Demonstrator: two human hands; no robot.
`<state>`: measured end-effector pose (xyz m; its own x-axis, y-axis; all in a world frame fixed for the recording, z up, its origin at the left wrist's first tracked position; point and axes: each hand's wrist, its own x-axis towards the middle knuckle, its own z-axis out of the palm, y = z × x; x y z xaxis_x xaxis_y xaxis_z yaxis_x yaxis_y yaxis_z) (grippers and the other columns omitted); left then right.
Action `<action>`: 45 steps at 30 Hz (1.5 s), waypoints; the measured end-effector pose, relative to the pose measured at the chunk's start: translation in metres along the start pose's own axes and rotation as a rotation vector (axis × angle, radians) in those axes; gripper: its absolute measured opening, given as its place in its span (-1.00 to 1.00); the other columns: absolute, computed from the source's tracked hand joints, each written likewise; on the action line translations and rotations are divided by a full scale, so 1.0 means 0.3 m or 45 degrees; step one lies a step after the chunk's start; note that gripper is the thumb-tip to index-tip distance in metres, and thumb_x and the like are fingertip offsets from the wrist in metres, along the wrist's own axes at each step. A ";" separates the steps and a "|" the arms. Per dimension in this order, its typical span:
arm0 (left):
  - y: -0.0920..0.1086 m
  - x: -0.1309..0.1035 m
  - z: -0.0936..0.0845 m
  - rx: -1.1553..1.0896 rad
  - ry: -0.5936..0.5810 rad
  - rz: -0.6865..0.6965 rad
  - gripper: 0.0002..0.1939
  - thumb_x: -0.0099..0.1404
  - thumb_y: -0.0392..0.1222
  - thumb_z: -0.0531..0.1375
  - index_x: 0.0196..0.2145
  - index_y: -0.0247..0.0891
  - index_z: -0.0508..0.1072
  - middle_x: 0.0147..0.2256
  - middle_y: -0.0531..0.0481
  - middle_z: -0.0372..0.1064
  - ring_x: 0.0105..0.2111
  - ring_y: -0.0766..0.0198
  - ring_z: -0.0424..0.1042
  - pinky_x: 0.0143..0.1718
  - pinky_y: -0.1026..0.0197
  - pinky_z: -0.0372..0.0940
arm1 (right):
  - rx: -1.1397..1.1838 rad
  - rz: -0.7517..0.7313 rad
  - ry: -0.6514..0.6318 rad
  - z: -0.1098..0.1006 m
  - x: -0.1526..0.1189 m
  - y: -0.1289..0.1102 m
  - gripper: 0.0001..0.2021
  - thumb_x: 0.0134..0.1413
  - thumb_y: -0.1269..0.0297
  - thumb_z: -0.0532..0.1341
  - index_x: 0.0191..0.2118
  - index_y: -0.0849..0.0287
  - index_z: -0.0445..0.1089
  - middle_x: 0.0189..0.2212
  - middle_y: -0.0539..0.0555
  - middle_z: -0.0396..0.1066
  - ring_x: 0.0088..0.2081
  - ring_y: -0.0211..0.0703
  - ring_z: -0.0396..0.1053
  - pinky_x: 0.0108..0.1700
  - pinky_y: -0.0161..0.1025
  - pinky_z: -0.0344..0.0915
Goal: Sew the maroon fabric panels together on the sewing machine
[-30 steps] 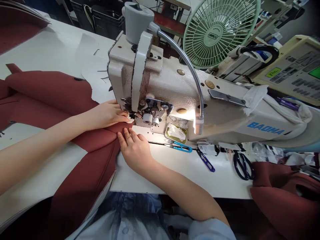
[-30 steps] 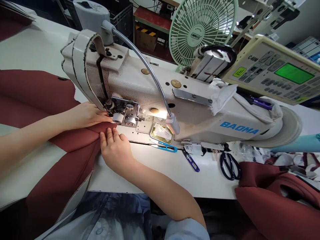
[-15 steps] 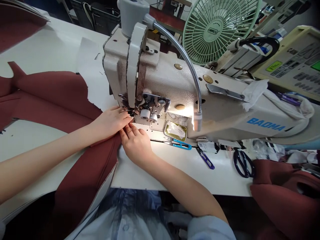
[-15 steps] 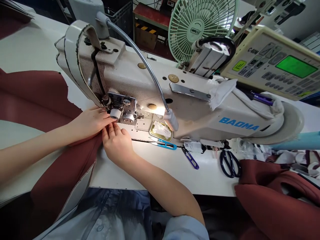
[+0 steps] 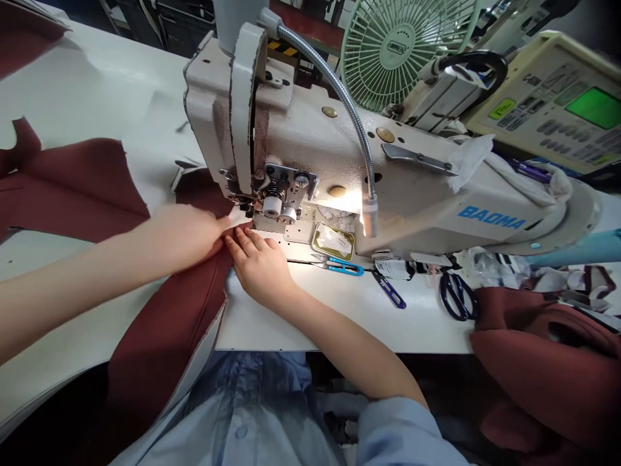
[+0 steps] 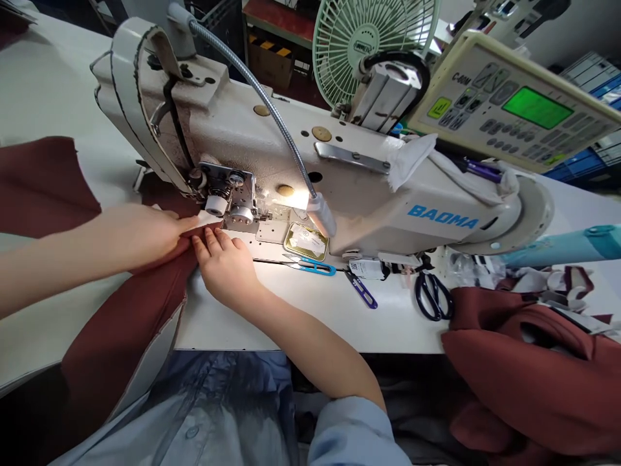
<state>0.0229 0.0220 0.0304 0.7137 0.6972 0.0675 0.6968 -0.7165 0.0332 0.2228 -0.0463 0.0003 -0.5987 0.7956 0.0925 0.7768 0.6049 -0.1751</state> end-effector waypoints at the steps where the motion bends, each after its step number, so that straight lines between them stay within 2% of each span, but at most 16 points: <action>1: 0.022 -0.004 0.003 0.091 -0.008 -0.032 -0.63 0.39 -0.26 -0.01 0.07 -0.30 0.43 -0.55 -0.04 0.32 -0.62 0.25 0.19 -0.45 0.18 0.11 | -0.001 -0.007 -0.008 -0.011 -0.003 0.000 -0.55 0.42 0.37 -0.02 0.33 0.32 0.23 0.33 0.30 0.21 0.33 0.10 0.18 0.13 -0.01 0.31; 3: 0.052 -0.015 0.000 0.208 -0.012 -0.069 -0.63 0.38 -0.23 0.01 0.07 -0.25 0.43 -0.42 -0.13 0.40 -0.59 0.25 0.24 -0.47 0.19 0.11 | 0.011 -0.023 -0.058 -0.048 -0.017 0.008 -0.55 0.41 0.31 0.03 0.33 0.29 0.23 0.35 0.25 0.18 0.32 0.07 0.18 0.12 -0.04 0.32; 5: 0.054 -0.031 -0.013 0.187 0.022 -0.012 -0.60 0.40 -0.23 0.01 0.14 -0.16 0.39 -0.26 -0.17 0.44 -0.45 0.16 0.36 -0.40 0.16 0.16 | 0.033 0.036 -0.111 -0.099 -0.047 0.033 -0.54 0.41 0.24 0.06 0.34 0.23 0.23 0.34 0.21 0.22 0.23 0.04 0.29 0.07 -0.08 0.35; 8: 0.029 -0.054 -0.024 0.149 0.114 0.104 -0.47 0.40 -0.36 -0.07 0.27 -0.11 0.25 -0.11 -0.18 0.45 -0.15 -0.05 0.41 -0.20 0.01 0.22 | -0.025 0.352 -0.070 -0.172 -0.124 0.108 -0.60 0.41 0.27 0.05 0.26 0.18 0.34 0.15 0.20 0.43 0.03 -0.03 0.42 -0.05 -0.18 0.36; 9: 0.022 -0.056 -0.020 0.149 0.137 0.138 -0.45 0.39 -0.40 -0.08 0.27 -0.12 0.25 -0.12 -0.17 0.46 -0.12 -0.05 0.40 -0.16 -0.02 0.22 | -0.081 0.487 -0.042 -0.188 -0.156 0.141 -0.63 0.40 0.31 0.04 0.21 0.17 0.39 0.07 0.19 0.48 -0.02 -0.04 0.43 -0.11 -0.21 0.35; 12: 0.024 -0.039 0.008 0.143 0.142 0.225 -0.58 0.40 -0.42 -0.06 0.08 -0.20 0.41 -0.27 -0.11 0.46 -0.21 0.05 0.41 -0.16 0.04 0.25 | -0.288 0.837 -0.007 -0.205 -0.249 0.239 -0.69 0.37 0.32 0.06 0.08 0.16 0.48 -0.08 0.18 0.50 -0.23 -0.10 0.45 -0.32 -0.27 0.22; 15: 0.044 0.006 0.030 0.088 0.057 0.248 -0.70 0.31 -0.49 -0.02 -0.27 -0.25 0.46 -0.37 -0.07 0.43 -0.31 0.12 0.41 -0.25 0.12 0.26 | -0.457 0.997 0.005 -0.185 -0.310 0.307 -0.71 0.36 0.33 0.08 0.05 0.18 0.49 -0.12 0.18 0.48 -0.39 -0.18 0.40 -0.42 -0.25 0.09; 17: 0.051 0.032 0.032 -0.030 -0.060 0.146 -0.75 0.18 -0.52 0.02 -0.38 -0.23 0.39 -0.42 -0.04 0.42 -0.36 0.14 0.41 -0.38 0.16 0.21 | -0.506 1.015 0.006 -0.165 -0.329 0.329 -0.73 0.36 0.33 0.09 -0.01 0.18 0.52 -0.13 0.17 0.47 -0.43 -0.21 0.37 -0.44 -0.25 0.05; 19: 0.050 0.044 0.029 -0.179 -0.151 -0.004 -0.80 0.11 -0.46 0.07 -0.36 -0.20 0.35 -0.46 0.01 0.41 -0.44 0.16 0.40 -0.50 0.19 0.12 | -0.513 0.997 0.025 -0.151 -0.337 0.341 -0.74 0.38 0.33 0.08 -0.08 0.19 0.54 -0.15 0.16 0.47 -0.44 -0.23 0.36 -0.44 -0.25 0.04; 22: 0.043 0.043 0.031 -0.300 -0.187 -0.196 -0.82 0.21 -0.28 0.13 -0.20 -0.17 0.37 -0.49 0.06 0.40 -0.53 0.17 0.38 -0.56 0.21 0.04 | -0.488 0.972 0.084 -0.141 -0.346 0.351 -0.74 0.38 0.33 0.09 -0.12 0.19 0.55 -0.15 0.15 0.49 -0.39 -0.21 0.39 -0.41 -0.26 0.08; 25: 0.041 0.041 0.042 -0.310 -0.171 -0.313 -0.68 0.31 -0.17 0.12 0.01 -0.18 0.38 -0.38 0.02 0.47 -0.51 0.18 0.42 -0.55 0.23 0.09 | -0.458 0.949 0.136 -0.143 -0.350 0.347 -0.73 0.38 0.31 0.08 -0.10 0.20 0.55 -0.15 0.15 0.49 -0.36 -0.18 0.40 -0.40 -0.26 0.11; 28: 0.035 0.040 0.055 -0.268 -0.086 -0.238 -0.66 0.36 -0.18 0.08 0.06 -0.14 0.43 -0.17 -0.04 0.48 -0.47 0.23 0.45 -0.55 0.24 0.11 | -0.470 0.902 0.221 -0.153 -0.334 0.312 -0.71 0.40 0.26 0.07 -0.01 0.16 0.53 -0.13 0.16 0.48 -0.34 -0.16 0.41 -0.38 -0.26 0.13; 32: 0.006 0.037 0.056 -0.139 -0.003 -0.054 -0.64 0.45 -0.20 0.01 0.08 -0.11 0.48 -0.07 -0.05 0.46 -0.54 0.33 0.36 -0.61 0.22 -0.03 | -0.474 0.797 0.289 -0.169 -0.289 0.268 -0.68 0.42 0.21 0.07 0.10 0.08 0.48 -0.13 0.13 0.48 -0.22 -0.12 0.42 -0.35 -0.27 0.13; 35: 0.000 0.044 0.033 -0.055 -0.102 -0.005 -0.61 0.44 -0.28 0.01 0.10 -0.10 0.48 0.02 -0.03 0.45 -0.50 0.34 0.36 -0.59 0.21 -0.07 | -0.453 0.800 0.288 -0.168 -0.271 0.277 -0.70 0.41 0.25 0.07 0.07 0.08 0.50 -0.14 0.13 0.49 -0.18 -0.09 0.41 -0.33 -0.28 0.14; 40: 0.059 0.066 -0.027 0.038 -0.355 -0.168 -0.59 0.45 -0.29 -0.01 0.16 -0.18 0.43 0.04 -0.13 0.41 -0.43 0.23 0.41 -0.53 0.17 -0.07 | -0.419 0.788 0.383 -0.140 -0.289 0.315 -0.72 0.38 0.29 0.09 0.01 0.10 0.53 -0.18 0.10 0.52 -0.20 -0.10 0.41 -0.28 -0.25 0.17; 45: 0.125 0.086 -0.061 0.002 -0.423 -0.288 -0.64 0.45 -0.34 -0.04 0.06 -0.30 0.47 0.00 -0.19 0.41 -0.45 0.24 0.38 -0.50 0.16 -0.02 | -0.425 0.866 0.364 -0.142 -0.325 0.327 -0.71 0.37 0.28 0.09 0.01 0.12 0.54 -0.16 0.13 0.52 -0.25 -0.11 0.42 -0.32 -0.23 0.15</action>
<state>0.0663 0.0126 0.0516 0.5266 0.8069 -0.2675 0.8387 -0.5445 0.0085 0.3658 -0.0631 0.0160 0.0640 0.9432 0.3259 0.9973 -0.0726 0.0143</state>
